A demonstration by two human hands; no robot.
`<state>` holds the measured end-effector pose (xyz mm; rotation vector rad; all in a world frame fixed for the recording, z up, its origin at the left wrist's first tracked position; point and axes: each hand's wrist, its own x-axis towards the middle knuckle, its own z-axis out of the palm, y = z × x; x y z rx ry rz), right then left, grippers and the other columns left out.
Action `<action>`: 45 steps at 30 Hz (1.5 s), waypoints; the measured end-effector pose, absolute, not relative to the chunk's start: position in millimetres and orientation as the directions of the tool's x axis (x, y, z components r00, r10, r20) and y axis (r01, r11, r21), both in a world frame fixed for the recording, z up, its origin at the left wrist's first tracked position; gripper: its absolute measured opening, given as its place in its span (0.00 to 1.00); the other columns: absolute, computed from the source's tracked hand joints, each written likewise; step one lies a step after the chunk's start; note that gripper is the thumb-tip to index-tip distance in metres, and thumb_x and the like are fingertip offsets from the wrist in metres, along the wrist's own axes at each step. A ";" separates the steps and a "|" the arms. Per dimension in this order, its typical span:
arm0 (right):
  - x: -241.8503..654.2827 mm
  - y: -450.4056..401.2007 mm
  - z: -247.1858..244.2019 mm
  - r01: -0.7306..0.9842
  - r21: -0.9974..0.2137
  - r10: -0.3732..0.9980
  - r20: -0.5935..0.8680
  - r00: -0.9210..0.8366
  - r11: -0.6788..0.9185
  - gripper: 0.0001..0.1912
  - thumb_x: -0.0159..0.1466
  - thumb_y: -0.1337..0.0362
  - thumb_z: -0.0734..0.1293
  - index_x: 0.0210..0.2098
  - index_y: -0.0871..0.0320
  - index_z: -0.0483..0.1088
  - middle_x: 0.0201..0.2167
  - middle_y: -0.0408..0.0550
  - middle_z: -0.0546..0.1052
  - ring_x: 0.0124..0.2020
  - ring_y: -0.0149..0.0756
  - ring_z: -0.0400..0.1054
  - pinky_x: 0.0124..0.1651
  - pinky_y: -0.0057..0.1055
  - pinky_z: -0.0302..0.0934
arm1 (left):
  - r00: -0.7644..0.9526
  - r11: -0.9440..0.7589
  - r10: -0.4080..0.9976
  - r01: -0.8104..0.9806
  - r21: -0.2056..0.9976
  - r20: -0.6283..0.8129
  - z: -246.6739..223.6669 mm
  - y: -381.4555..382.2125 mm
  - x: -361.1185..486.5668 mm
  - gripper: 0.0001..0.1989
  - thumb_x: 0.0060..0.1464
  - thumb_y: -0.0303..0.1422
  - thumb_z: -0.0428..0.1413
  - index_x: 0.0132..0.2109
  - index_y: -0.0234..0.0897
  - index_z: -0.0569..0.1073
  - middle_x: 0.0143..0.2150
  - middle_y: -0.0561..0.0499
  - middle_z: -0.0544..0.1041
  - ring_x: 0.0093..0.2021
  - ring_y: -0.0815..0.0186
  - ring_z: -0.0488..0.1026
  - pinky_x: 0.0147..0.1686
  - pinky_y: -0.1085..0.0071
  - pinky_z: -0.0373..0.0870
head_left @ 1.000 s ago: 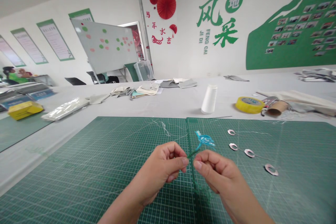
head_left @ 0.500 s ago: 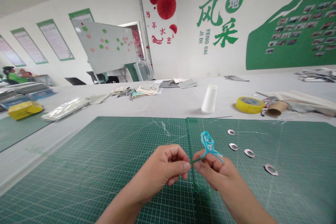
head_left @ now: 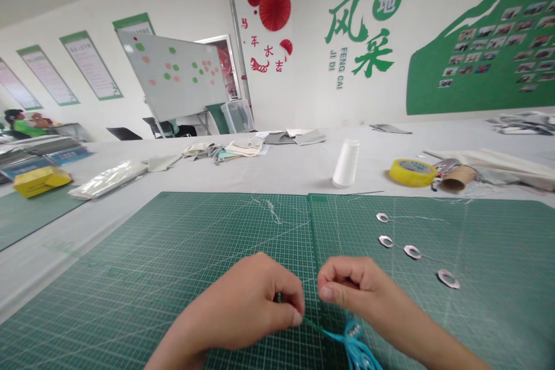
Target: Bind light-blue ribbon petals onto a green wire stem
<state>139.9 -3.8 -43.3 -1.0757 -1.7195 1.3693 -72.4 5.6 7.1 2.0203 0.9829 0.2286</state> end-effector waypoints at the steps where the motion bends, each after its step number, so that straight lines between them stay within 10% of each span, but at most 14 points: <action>1: 139.3 -5.2 -41.7 0.210 -0.972 0.904 0.006 -0.427 0.106 0.14 0.62 0.56 0.66 0.24 0.58 0.70 0.19 0.37 0.60 0.23 0.29 0.51 0.24 0.26 0.46 | 0.662 -0.380 0.733 0.591 0.711 -0.158 7.5 4.3 -72.2 0.07 0.48 0.24 0.55 0.28 0.39 0.77 0.22 0.57 0.71 0.25 0.70 0.66 0.28 0.75 0.58; 14: 130.1 -20.4 -44.4 0.618 -0.626 0.879 0.305 -0.367 0.476 0.12 0.69 0.65 0.58 0.33 0.55 0.71 0.25 0.43 0.74 0.25 0.33 0.68 0.28 0.29 0.58 | 0.471 -0.489 0.872 0.849 0.200 0.130 -2.9 4.6 -65.2 0.12 0.58 0.29 0.50 0.25 0.38 0.66 0.23 0.54 0.72 0.23 0.67 0.65 0.24 0.69 0.46; 29: 124.8 -31.0 -60.0 0.754 -0.030 0.581 0.658 -0.479 0.656 0.13 0.65 0.75 0.58 0.40 0.64 0.75 0.20 0.47 0.73 0.19 0.35 0.66 0.22 0.32 0.56 | 0.247 -0.338 0.940 0.767 0.546 0.235 -7.4 5.2 -56.1 0.09 0.58 0.31 0.52 0.30 0.40 0.72 0.26 0.53 0.74 0.26 0.65 0.66 0.27 0.69 0.51; 45: 124.1 -20.5 -54.4 0.510 -0.738 0.895 0.399 -0.198 0.442 0.13 0.68 0.63 0.60 0.31 0.54 0.73 0.26 0.42 0.77 0.27 0.35 0.71 0.30 0.29 0.61 | 0.381 -0.038 0.923 0.251 0.967 -0.062 5.6 12.0 -57.9 0.06 0.53 0.30 0.57 0.29 0.36 0.73 0.23 0.56 0.72 0.24 0.71 0.63 0.28 0.74 0.59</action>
